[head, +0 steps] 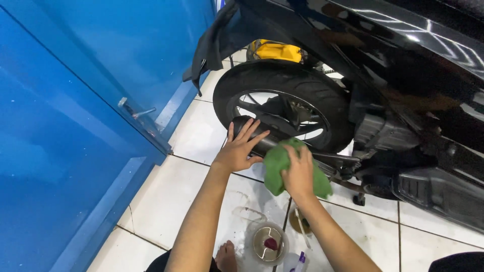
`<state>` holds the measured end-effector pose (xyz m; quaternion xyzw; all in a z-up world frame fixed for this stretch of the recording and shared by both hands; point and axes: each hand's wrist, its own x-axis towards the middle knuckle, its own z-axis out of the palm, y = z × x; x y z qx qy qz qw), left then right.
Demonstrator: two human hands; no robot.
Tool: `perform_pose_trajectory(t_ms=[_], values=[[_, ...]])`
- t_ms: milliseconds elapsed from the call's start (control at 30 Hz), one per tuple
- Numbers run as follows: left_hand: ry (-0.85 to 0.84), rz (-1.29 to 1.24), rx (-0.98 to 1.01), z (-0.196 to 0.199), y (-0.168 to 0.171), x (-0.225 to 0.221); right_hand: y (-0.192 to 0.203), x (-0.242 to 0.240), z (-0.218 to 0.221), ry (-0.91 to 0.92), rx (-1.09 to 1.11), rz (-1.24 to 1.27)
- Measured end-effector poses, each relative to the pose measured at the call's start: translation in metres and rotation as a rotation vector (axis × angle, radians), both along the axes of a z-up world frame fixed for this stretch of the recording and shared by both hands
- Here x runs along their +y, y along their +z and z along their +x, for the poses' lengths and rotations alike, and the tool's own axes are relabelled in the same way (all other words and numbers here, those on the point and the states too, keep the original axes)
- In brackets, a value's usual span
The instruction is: The person cleans the rear wheel and exhaust of a black motorcycle using a green cloth. They then spray a cleaning solution from a purple-capped bottle onto the rear fender and wipe it with a pink sponge. Finally, they wipe the area with the green cloth again.
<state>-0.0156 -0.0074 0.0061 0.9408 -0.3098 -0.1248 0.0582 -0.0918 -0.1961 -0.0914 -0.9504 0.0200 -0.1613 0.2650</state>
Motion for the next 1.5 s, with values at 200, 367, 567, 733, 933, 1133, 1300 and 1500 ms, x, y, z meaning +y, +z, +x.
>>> perform_pose_trajectory(t_ms=[200,367,567,733,933,1133,1300,1500], values=[[0.009,0.050,-0.012,0.002,-0.002,0.000,0.005,0.016,0.010,0.097,0.018,-0.152],[0.006,-0.016,-0.010,0.003,-0.005,0.004,-0.021,0.001,-0.011,-0.001,0.045,-0.104],[-0.009,-0.063,-0.071,0.011,-0.033,0.005,0.016,0.039,0.048,0.046,-0.055,-0.060],[-0.020,-0.112,-0.059,0.013,-0.028,0.006,0.008,0.002,0.005,0.067,0.025,-0.214],[-0.001,-0.086,-0.086,0.006,-0.017,0.005,-0.053,-0.032,-0.044,-0.159,-0.217,0.217],[0.015,-0.053,-0.094,0.004,-0.017,0.004,-0.072,-0.043,-0.075,-0.288,-0.278,0.563],[-0.098,-0.162,-0.174,0.016,-0.042,0.009,-0.088,-0.036,-0.093,-0.247,-0.246,0.390],[-0.041,-0.093,-0.149,0.009,-0.026,0.005,-0.084,0.024,-0.068,-0.399,-0.300,0.718]])
